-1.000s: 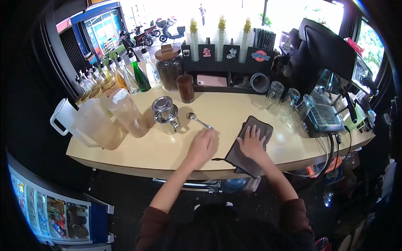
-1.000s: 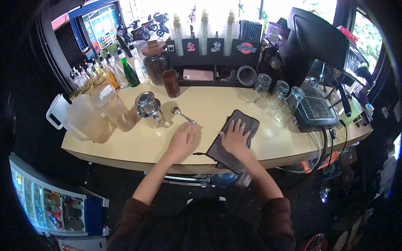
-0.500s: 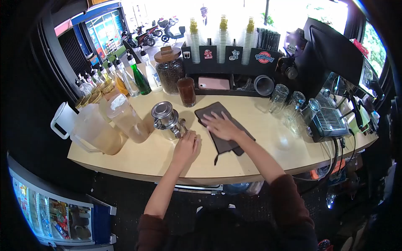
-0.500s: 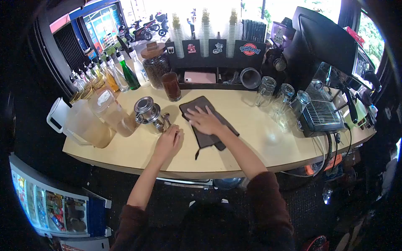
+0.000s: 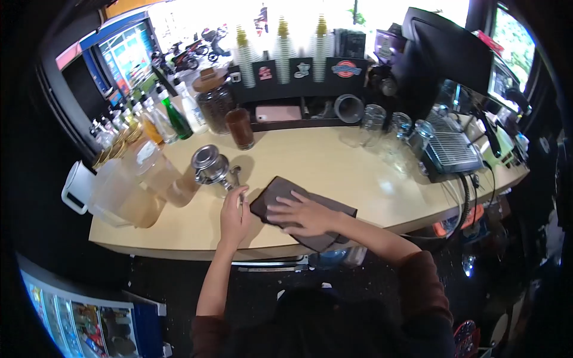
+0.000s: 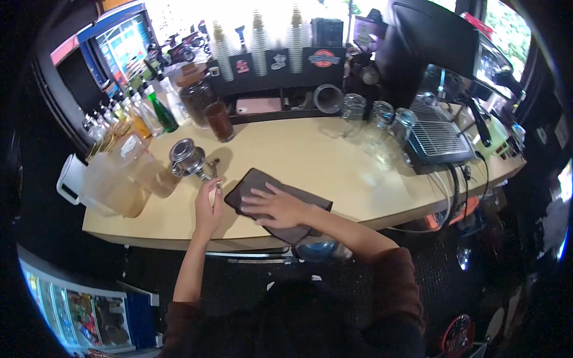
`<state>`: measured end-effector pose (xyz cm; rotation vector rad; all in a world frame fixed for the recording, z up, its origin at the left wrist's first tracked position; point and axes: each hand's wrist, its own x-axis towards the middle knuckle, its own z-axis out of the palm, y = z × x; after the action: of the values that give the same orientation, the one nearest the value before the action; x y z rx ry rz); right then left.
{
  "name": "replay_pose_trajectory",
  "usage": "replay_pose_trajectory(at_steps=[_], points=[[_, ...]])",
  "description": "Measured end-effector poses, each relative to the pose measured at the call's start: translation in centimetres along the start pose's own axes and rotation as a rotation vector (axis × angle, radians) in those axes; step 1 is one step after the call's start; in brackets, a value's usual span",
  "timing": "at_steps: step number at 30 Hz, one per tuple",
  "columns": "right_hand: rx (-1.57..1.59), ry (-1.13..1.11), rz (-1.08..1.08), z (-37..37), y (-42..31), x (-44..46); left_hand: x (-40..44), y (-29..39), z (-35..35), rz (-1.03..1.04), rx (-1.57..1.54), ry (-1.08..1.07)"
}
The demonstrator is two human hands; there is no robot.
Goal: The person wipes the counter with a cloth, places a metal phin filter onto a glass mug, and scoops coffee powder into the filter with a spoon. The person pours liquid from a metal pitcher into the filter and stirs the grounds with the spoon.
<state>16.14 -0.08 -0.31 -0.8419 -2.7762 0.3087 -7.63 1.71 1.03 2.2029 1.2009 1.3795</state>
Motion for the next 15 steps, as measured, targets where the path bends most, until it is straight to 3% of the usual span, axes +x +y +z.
replay_pose_trajectory(at_steps=[1,4,9,11,13,15], points=[[-0.091,0.098,0.172,0.3,2.5,-0.4,0.4,0.9,0.7,-0.022,-0.042,-0.015],[-0.293,0.329,0.656,-1.8,9.7,-4.2,2.6,3.5,4.3,0.165,-0.073,-0.108],[-0.224,0.272,0.755,-2.6,7.6,-12.5,4.2,7.2,8.6,0.149,-0.201,-0.267],[-0.233,0.282,0.846,-3.6,6.4,-15.6,6.0,8.0,12.2,0.107,-0.408,-0.337],[-0.244,0.339,0.952,-3.7,5.7,-18.1,8.3,8.2,17.4,0.066,-0.52,-0.334],[-0.281,0.339,0.947,-3.1,4.5,-19.4,10.7,7.8,23.3,0.19,-0.421,-0.207]])
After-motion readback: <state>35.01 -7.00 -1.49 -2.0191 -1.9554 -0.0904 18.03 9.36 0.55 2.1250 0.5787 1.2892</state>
